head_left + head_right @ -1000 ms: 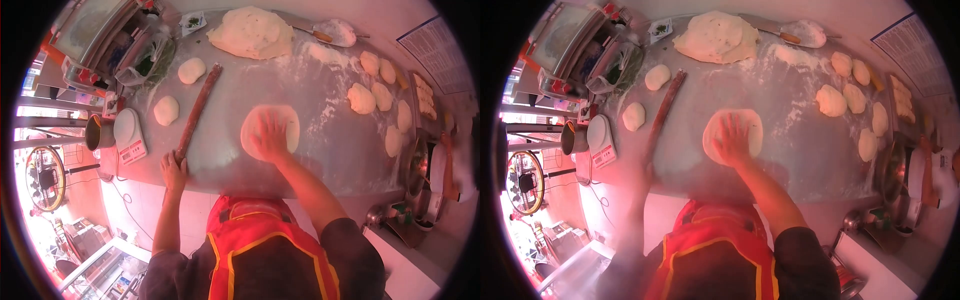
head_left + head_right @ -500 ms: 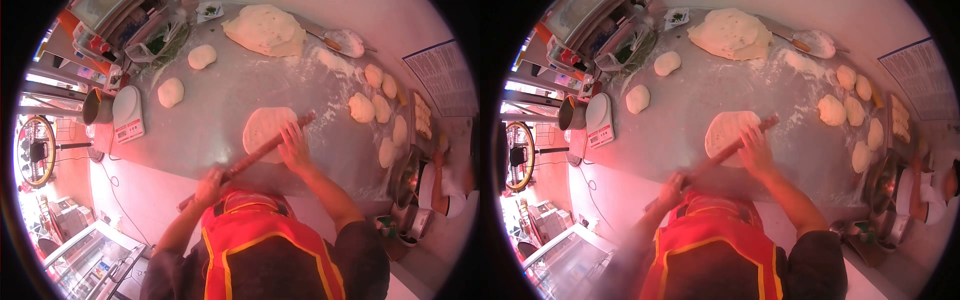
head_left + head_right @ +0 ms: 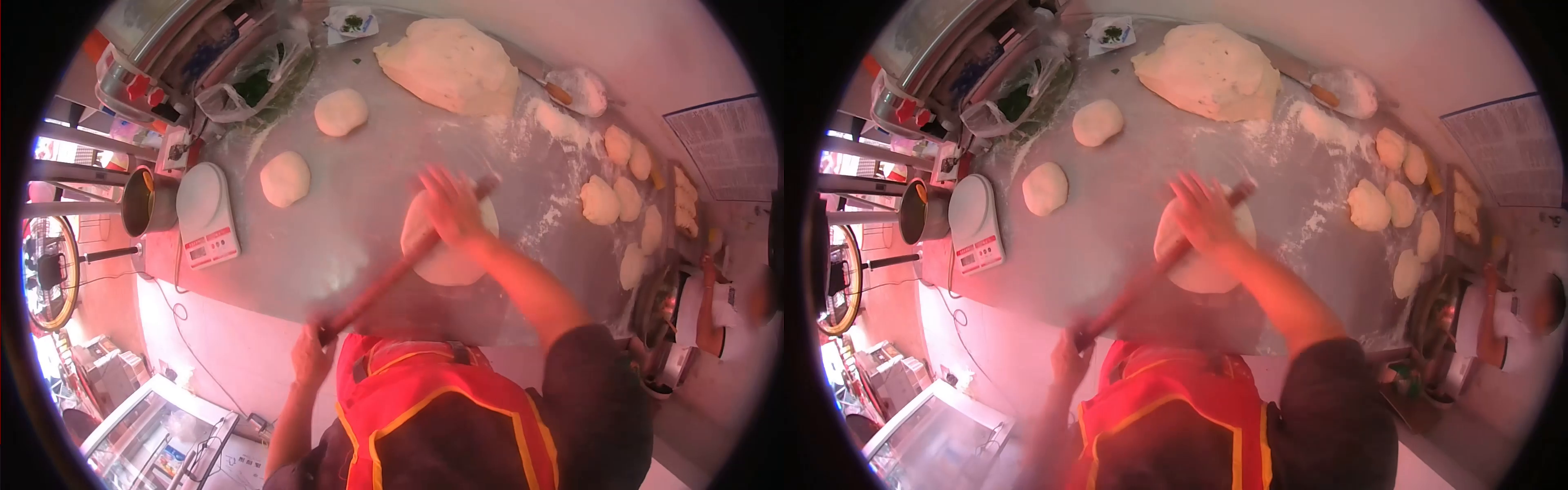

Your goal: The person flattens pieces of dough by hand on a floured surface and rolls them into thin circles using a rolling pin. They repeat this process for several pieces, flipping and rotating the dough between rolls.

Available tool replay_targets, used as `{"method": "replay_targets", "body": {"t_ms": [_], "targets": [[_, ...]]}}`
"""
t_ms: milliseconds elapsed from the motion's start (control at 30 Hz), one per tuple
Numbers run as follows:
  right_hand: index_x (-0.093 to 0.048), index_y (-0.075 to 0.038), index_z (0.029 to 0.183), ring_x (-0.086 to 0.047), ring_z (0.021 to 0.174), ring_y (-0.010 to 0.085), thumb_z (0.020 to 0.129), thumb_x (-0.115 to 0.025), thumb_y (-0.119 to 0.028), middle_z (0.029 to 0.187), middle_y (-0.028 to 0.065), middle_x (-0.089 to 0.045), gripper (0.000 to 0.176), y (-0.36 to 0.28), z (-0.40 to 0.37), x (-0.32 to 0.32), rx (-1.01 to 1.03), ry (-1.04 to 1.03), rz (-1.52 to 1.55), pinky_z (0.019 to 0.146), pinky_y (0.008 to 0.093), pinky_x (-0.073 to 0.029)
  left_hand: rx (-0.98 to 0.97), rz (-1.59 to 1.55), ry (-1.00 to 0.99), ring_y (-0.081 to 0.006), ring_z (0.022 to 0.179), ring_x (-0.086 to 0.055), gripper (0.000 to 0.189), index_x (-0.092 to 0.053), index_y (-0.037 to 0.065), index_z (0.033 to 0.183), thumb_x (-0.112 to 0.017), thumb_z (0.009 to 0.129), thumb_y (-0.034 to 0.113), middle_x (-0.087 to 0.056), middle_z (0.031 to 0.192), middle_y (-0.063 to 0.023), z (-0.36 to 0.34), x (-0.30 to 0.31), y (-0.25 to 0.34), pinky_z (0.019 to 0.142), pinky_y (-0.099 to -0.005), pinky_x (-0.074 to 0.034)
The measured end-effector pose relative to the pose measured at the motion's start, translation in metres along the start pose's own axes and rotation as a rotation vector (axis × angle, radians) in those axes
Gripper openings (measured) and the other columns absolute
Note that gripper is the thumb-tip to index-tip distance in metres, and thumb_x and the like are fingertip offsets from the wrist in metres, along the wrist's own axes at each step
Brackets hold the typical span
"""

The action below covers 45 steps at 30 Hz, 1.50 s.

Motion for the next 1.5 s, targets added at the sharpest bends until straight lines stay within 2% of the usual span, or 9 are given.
{"method": "replay_targets", "body": {"t_ms": [100, 233, 300, 400, 600, 833, 1133, 1367, 1500], "targets": [[-0.04, -0.003, 0.143, -0.036, 0.139, 0.0348, 0.095, -0.049, -0.03, 0.147, 0.0171, -0.042, 0.055, 0.006, -0.07, 0.012, -0.046, -0.096, -0.051, 0.114, 0.0577, -0.022, -0.001, 0.043, -0.117, -0.0327, 0.09, -0.066, 0.048, -0.052, 0.01, 0.118, -0.076, 0.078, 0.021, -0.065, 0.098, -0.0123, -0.015, -0.012, -0.005, 0.073, -0.0431, -0.052], [-0.041, -0.003, 0.142, -0.036, 0.139, 0.0335, 0.096, -0.049, -0.028, 0.147, 0.0176, -0.042, 0.053, -0.007, 0.035, -0.008, -0.03, -0.126, -0.057, 0.114, 0.0576, -0.021, 0.13, 0.036, -0.071, -0.0324, 0.081, -0.068, 0.052, -0.052, 0.009, 0.116, -0.079, 0.077, 0.029, -0.069, 0.087, -0.0104, 0.001, 0.014, -0.017, 0.071, -0.044, -0.053], [-0.042, -0.003, 0.141, -0.036, 0.139, 0.0328, 0.096, -0.05, -0.028, 0.148, 0.0175, -0.041, 0.053, -0.005, 0.097, -0.031, 0.018, 0.076, -0.035, 0.114, 0.0571, -0.021, 0.18, 0.069, -0.015, -0.0316, 0.079, -0.068, 0.053, -0.052, 0.008, 0.114, -0.08, 0.076, 0.032, -0.069, 0.087, -0.0103, 0.011, 0.028, -0.03, 0.07, -0.0441, -0.052], [-0.038, -0.003, 0.144, -0.035, 0.139, 0.0367, 0.096, -0.047, -0.026, 0.147, 0.0187, -0.041, 0.054, -0.011, 0.104, -0.025, 0.087, 0.101, 0.034, 0.113, 0.056, -0.023, 0.097, 0.123, 0.009, -0.0337, 0.08, -0.068, 0.053, -0.051, 0.008, 0.115, -0.079, 0.077, 0.031, -0.07, 0.086, -0.0121, 0.014, 0.035, -0.016, 0.071, -0.0442, -0.052], [-0.038, 0.001, 0.142, -0.034, 0.14, 0.0357, 0.093, -0.052, -0.028, 0.146, 0.0222, -0.041, 0.058, 0.014, -0.08, 0.032, -0.035, -0.129, -0.018, 0.114, 0.0569, -0.022, 0.123, 0.138, -0.238, -0.0378, 0.081, -0.067, 0.038, -0.059, 0.008, 0.097, -0.074, 0.08, 0.038, -0.069, 0.084, -0.0157, -0.024, -0.024, 0.015, 0.07, -0.0476, -0.051], [-0.04, -0.001, 0.142, -0.034, 0.141, 0.0301, 0.094, -0.052, -0.04, 0.148, 0.0187, -0.04, 0.063, 0.001, -0.017, 0.001, 0.1, -0.065, -0.007, 0.115, 0.0551, -0.021, 0.133, 0.195, -0.26, -0.0377, 0.076, -0.066, 0.039, -0.06, 0.007, 0.088, -0.071, 0.082, 0.044, -0.068, 0.077, -0.0162, -0.021, -0.039, 0.023, 0.067, -0.0483, -0.05], [-0.038, 0.0, 0.143, -0.03, 0.142, 0.0339, 0.087, -0.064, -0.027, 0.149, 0.0194, -0.038, 0.067, 0.019, -0.205, 0.083, -0.049, -0.236, 0.038, 0.116, 0.0607, -0.016, 0.039, 0.138, -0.253, -0.0366, 0.079, -0.067, 0.034, -0.063, 0.009, 0.092, -0.073, 0.079, 0.039, -0.069, 0.08, -0.0144, -0.063, -0.095, 0.06, 0.068, -0.0474, -0.051], [-0.05, -0.005, 0.134, -0.038, 0.138, 0.031, 0.092, -0.055, -0.027, 0.145, 0.0172, -0.043, 0.047, -0.013, -0.058, -0.005, 0.308, -0.085, -0.107, 0.111, 0.0584, -0.025, 0.199, -0.046, -0.288, -0.0388, 0.076, -0.065, 0.04, -0.064, 0.006, 0.092, -0.077, 0.076, 0.041, -0.067, 0.077, -0.0163, -0.035, -0.041, -0.002, 0.067, -0.0453, -0.049], [-0.042, -0.008, 0.142, -0.038, 0.138, 0.0263, 0.095, -0.054, -0.03, 0.149, 0.0114, -0.04, 0.053, -0.057, 0.085, -0.044, 0.175, 0.072, -0.027, 0.113, 0.0605, -0.021, 0.234, 0.043, -0.174, -0.038, 0.077, -0.065, 0.041, -0.065, 0.006, 0.094, -0.077, 0.078, 0.042, -0.067, 0.078, -0.0157, -0.002, 0.019, -0.019, 0.067, -0.0458, -0.05]]}}
Point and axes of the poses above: each hand's wrist, its own z-axis towards the middle knuckle, its own x-axis out of the back of the hand, y = z × x, the point moved 3 cm from there along z, towards the middle knuckle
